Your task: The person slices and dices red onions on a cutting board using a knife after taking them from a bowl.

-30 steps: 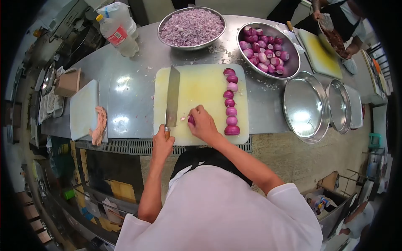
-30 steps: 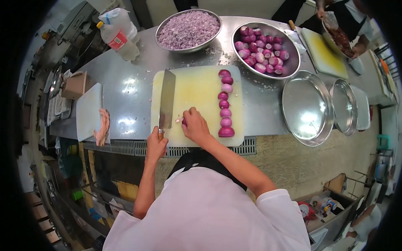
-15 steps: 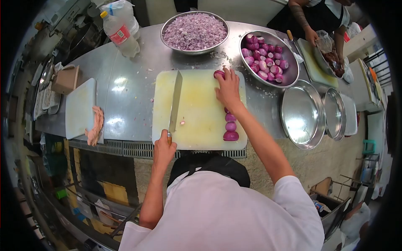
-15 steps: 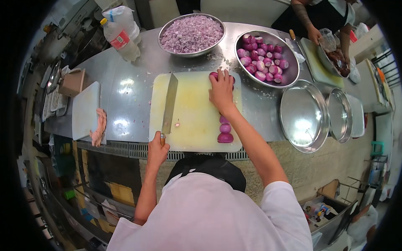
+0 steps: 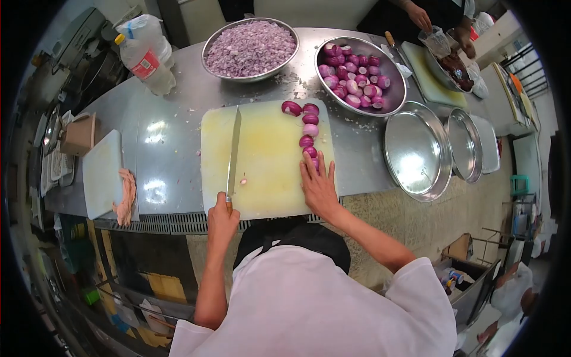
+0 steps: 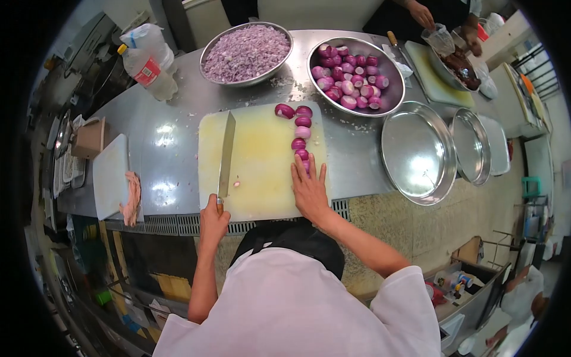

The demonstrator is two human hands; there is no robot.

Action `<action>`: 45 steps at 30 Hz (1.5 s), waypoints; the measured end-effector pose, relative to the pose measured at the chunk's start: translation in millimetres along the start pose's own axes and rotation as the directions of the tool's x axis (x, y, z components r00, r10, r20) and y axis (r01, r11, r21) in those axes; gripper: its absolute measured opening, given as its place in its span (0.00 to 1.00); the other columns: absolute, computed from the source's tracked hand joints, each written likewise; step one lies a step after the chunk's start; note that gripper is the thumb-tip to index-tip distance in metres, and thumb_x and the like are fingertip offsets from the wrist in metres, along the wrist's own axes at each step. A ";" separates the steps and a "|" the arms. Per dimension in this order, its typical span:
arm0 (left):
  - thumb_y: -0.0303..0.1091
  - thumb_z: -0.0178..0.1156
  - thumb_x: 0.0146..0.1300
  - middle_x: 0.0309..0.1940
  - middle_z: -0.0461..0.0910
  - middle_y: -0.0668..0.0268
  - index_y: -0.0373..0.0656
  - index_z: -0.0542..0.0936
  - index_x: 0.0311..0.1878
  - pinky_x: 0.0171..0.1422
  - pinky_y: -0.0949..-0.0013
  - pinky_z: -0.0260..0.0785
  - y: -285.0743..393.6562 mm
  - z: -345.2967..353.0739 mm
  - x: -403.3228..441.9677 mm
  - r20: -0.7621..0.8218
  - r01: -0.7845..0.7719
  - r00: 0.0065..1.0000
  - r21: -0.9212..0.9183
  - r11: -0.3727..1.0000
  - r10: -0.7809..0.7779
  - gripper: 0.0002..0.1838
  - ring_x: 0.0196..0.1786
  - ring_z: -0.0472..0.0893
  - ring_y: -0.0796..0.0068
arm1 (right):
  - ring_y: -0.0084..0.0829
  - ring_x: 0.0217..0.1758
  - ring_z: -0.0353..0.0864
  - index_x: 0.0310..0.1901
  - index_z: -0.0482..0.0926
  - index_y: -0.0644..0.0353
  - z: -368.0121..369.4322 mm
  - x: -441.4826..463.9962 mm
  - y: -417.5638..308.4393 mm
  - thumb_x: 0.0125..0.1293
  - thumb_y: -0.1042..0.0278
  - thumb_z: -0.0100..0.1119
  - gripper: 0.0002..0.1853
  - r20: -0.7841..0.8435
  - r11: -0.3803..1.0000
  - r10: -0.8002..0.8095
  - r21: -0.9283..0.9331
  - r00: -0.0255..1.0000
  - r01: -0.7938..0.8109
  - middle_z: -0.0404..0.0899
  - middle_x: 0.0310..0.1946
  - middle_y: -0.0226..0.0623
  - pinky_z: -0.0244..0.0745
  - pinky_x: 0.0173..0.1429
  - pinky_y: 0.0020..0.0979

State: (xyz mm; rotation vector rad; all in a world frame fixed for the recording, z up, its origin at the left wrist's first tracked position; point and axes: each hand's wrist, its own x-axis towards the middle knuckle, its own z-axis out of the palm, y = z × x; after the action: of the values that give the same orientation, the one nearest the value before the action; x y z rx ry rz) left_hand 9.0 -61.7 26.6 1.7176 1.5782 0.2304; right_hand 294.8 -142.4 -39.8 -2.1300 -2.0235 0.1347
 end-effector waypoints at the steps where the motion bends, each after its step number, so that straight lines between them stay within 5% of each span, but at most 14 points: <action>1: 0.25 0.58 0.61 0.33 0.82 0.36 0.36 0.71 0.54 0.46 0.37 0.71 1.6 -0.7 -1.0 0.000 -0.001 1.000 0.012 1.000 0.001 0.17 0.40 0.82 0.27 | 0.67 0.89 0.39 0.78 0.66 0.65 -4.3 1.5 -0.1 0.69 0.63 0.63 0.37 -0.004 1.000 0.007 -0.004 1.000 -0.007 0.46 0.86 0.54 0.41 0.81 0.78; 5: 0.25 0.58 0.62 0.33 0.82 0.37 0.36 0.71 0.54 0.46 0.37 0.71 4.7 -1.2 -2.6 -0.015 0.010 1.000 -0.013 1.000 -0.010 0.17 0.40 0.82 0.28 | 0.62 0.88 0.44 0.75 0.70 0.54 -30.6 44.1 26.9 0.65 0.61 0.70 0.36 -0.155 0.997 0.074 0.038 0.985 -0.069 0.50 0.84 0.56 0.44 0.79 0.79; 8: 0.25 0.57 0.62 0.33 0.83 0.36 0.36 0.71 0.54 0.46 0.37 0.72 7.8 -1.3 -6.1 -0.002 0.027 1.000 -0.001 1.000 -0.027 0.17 0.41 0.83 0.28 | 0.60 0.77 0.66 0.71 0.75 0.58 -57.9 121.9 125.8 0.62 0.67 0.72 0.34 -0.623 0.989 0.141 0.122 0.769 -0.082 0.65 0.75 0.56 0.57 0.78 0.71; 11: 0.25 0.58 0.63 0.34 0.84 0.36 0.35 0.71 0.55 0.47 0.36 0.73 7.0 -0.9 -6.6 -0.047 -0.065 0.997 0.067 0.996 0.069 0.17 0.42 0.84 0.27 | 0.60 0.71 0.74 0.68 0.78 0.59 -43.8 187.7 229.2 0.62 0.71 0.69 0.30 -0.462 0.950 0.298 0.229 0.835 -0.212 0.71 0.70 0.58 0.69 0.74 0.60; 14: 0.25 0.58 0.63 0.34 0.84 0.35 0.35 0.71 0.55 0.48 0.36 0.74 -2.1 4.4 -1.9 -0.048 -0.081 0.995 0.056 0.995 0.084 0.18 0.42 0.83 0.26 | 0.57 0.65 0.79 0.65 0.82 0.55 -36.2 213.0 249.8 0.62 0.74 0.64 0.27 -0.229 0.962 0.270 0.108 0.935 -0.251 0.77 0.64 0.54 0.77 0.68 0.52; 16: 0.27 0.58 0.62 0.30 0.81 0.36 0.36 0.71 0.54 0.44 0.37 0.72 -3.3 7.0 -2.7 -0.074 -0.099 0.992 0.015 0.995 0.100 0.17 0.40 0.82 0.26 | 0.58 0.66 0.80 0.64 0.82 0.52 -42.1 212.8 239.6 0.61 0.76 0.61 0.27 -0.038 0.946 0.267 -0.179 0.963 -0.269 0.79 0.63 0.52 0.78 0.66 0.53; 17: 0.27 0.58 0.62 0.30 0.81 0.36 0.36 0.71 0.54 0.44 0.37 0.72 -4.4 8.3 -2.7 -0.083 -0.084 0.993 0.012 0.996 0.085 0.17 0.40 0.82 0.26 | 0.57 0.63 0.82 0.63 0.83 0.51 -49.8 218.5 240.0 0.61 0.77 0.58 0.26 0.021 0.943 0.316 -0.117 0.948 -0.312 0.81 0.62 0.51 0.80 0.65 0.53; 20: 0.26 0.58 0.62 0.29 0.82 0.37 0.37 0.70 0.54 0.44 0.37 0.71 -4.5 10.2 -5.2 -0.095 -0.078 0.992 0.041 0.996 0.081 0.17 0.39 0.82 0.27 | 0.53 0.60 0.86 0.60 0.81 0.54 -44.4 221.5 263.2 0.60 0.70 0.72 0.25 -0.153 0.979 0.188 -0.054 0.970 -0.198 0.86 0.54 0.49 0.81 0.61 0.51; 23: 0.23 0.58 0.61 0.32 0.83 0.35 0.36 0.69 0.51 0.49 0.33 0.74 1.1 7.1 -6.3 -0.063 -0.097 0.993 0.062 0.993 0.101 0.15 0.43 0.82 0.26 | 0.51 0.49 0.88 0.57 0.80 0.58 -101.7 200.0 175.3 0.53 0.71 0.80 0.29 -0.349 0.942 0.302 0.249 0.887 -0.224 0.87 0.50 0.48 0.82 0.54 0.47; 26: 0.22 0.58 0.61 0.32 0.83 0.35 0.36 0.69 0.51 0.49 0.33 0.73 -2.0 8.9 -3.7 -0.074 -0.099 0.992 0.044 0.994 0.103 0.15 0.43 0.82 0.26 | 0.38 0.41 0.86 0.57 0.83 0.59 -85.7 162.2 89.6 0.51 0.73 0.81 0.29 -0.316 0.842 0.137 0.537 0.939 0.058 0.88 0.43 0.42 0.81 0.48 0.36; 29: 0.24 0.59 0.61 0.31 0.82 0.35 0.37 0.70 0.50 0.47 0.34 0.72 -4.4 8.4 -0.7 -0.096 -0.110 0.989 0.038 0.993 0.114 0.15 0.43 0.81 0.25 | 0.42 0.54 0.86 0.58 0.83 0.58 -21.5 116.1 1.6 0.50 0.70 0.83 0.31 -0.150 0.736 -0.043 0.664 0.988 0.133 0.86 0.52 0.40 0.80 0.60 0.39; 31: 0.24 0.59 0.61 0.31 0.81 0.35 0.36 0.70 0.49 0.46 0.34 0.71 2.2 0.1 -3.1 -0.090 -0.072 0.994 -0.016 0.997 0.070 0.14 0.42 0.81 0.25 | 0.45 0.57 0.83 0.61 0.81 0.54 0.8 97.4 -41.7 0.48 0.69 0.83 0.35 0.047 0.803 -0.107 0.593 0.993 0.058 0.84 0.57 0.40 0.80 0.61 0.42; 36: 0.26 0.61 0.60 0.31 0.81 0.36 0.36 0.70 0.48 0.45 0.37 0.71 16.7 -25.1 -26.4 -0.043 -0.024 0.999 -0.058 0.998 0.021 0.15 0.41 0.81 0.25 | 0.45 0.57 0.82 0.61 0.81 0.54 0.9 81.8 -64.1 0.50 0.68 0.82 0.33 -0.050 0.844 -0.087 0.526 0.995 0.100 0.83 0.58 0.38 0.80 0.61 0.44; 45: 0.25 0.60 0.64 0.30 0.82 0.38 0.34 0.70 0.49 0.44 0.37 0.72 38.5 -37.3 -69.4 0.131 -0.096 0.987 0.043 0.994 0.089 0.13 0.40 0.81 0.27 | 0.52 0.45 0.83 0.43 0.82 0.63 4.2 82.3 -63.6 0.64 0.82 0.61 0.08 -0.188 0.824 -0.027 0.552 0.982 0.129 0.81 0.40 0.45 0.79 0.48 0.48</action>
State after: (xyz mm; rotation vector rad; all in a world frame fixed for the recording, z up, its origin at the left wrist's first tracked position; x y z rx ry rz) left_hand 1.2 -106.6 101.4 1.8086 1.4229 0.1247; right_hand 236.5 -57.4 -24.9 -1.6226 -1.6910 0.4578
